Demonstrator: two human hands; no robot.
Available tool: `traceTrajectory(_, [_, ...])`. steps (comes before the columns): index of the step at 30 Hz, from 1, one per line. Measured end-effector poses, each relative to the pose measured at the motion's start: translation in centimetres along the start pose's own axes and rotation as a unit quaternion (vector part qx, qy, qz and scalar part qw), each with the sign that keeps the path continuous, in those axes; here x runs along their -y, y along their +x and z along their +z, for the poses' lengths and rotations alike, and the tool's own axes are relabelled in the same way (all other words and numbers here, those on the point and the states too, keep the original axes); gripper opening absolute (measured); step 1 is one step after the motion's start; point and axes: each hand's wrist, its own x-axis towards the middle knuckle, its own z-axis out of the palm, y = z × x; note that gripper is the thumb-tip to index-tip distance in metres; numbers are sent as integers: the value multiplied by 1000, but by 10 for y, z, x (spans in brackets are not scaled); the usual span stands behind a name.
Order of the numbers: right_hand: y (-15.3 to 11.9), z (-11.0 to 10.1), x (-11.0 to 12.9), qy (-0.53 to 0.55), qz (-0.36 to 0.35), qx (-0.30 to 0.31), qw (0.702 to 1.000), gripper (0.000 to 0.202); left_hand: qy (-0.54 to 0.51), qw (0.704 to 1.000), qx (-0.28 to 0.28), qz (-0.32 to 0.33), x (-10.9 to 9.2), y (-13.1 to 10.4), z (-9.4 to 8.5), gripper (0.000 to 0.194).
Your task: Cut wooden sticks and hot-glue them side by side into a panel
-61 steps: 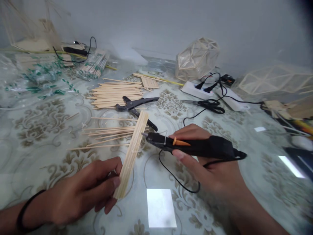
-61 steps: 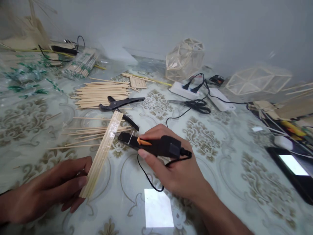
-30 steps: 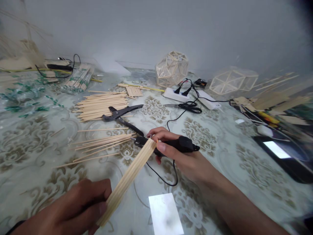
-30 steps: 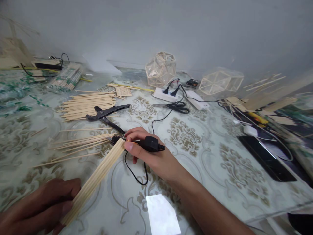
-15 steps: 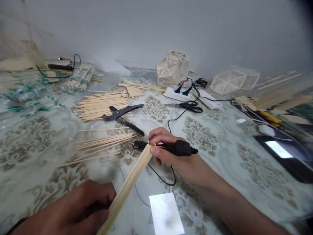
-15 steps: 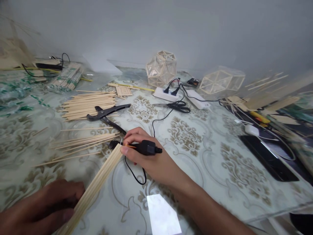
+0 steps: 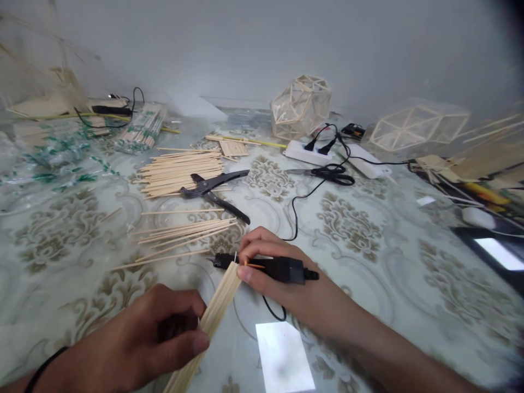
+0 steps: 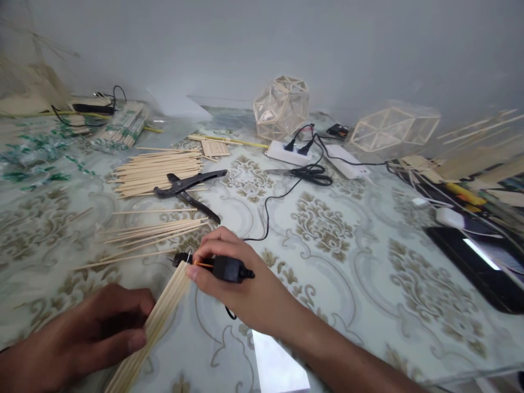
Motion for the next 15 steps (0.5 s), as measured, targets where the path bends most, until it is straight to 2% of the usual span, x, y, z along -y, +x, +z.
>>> traceTrajectory(3, [-1, 6, -3, 9, -1, 12, 1000, 21, -6, 998, 59, -37, 1, 4, 0, 38])
traceTrajectory(7, [-1, 4, -5, 29, 19, 20, 999, 23, -14, 998, 54, -36, 2, 3, 0, 37])
traceTrajectory(10, [-1, -2, -4, 51, 57, -1, 997, 29, -22, 997, 59, -37, 3, 0, -1, 39])
traceTrajectory(13, [-2, -9, -2, 51, 67, -32, 996, 32, -120, 991, 42, -43, 4, -1, -3, 31])
traceTrajectory(15, [-2, -12, -2, 49, 56, -52, 996, 31, -225, 973, 23, -41, 5, -1, -5, 21])
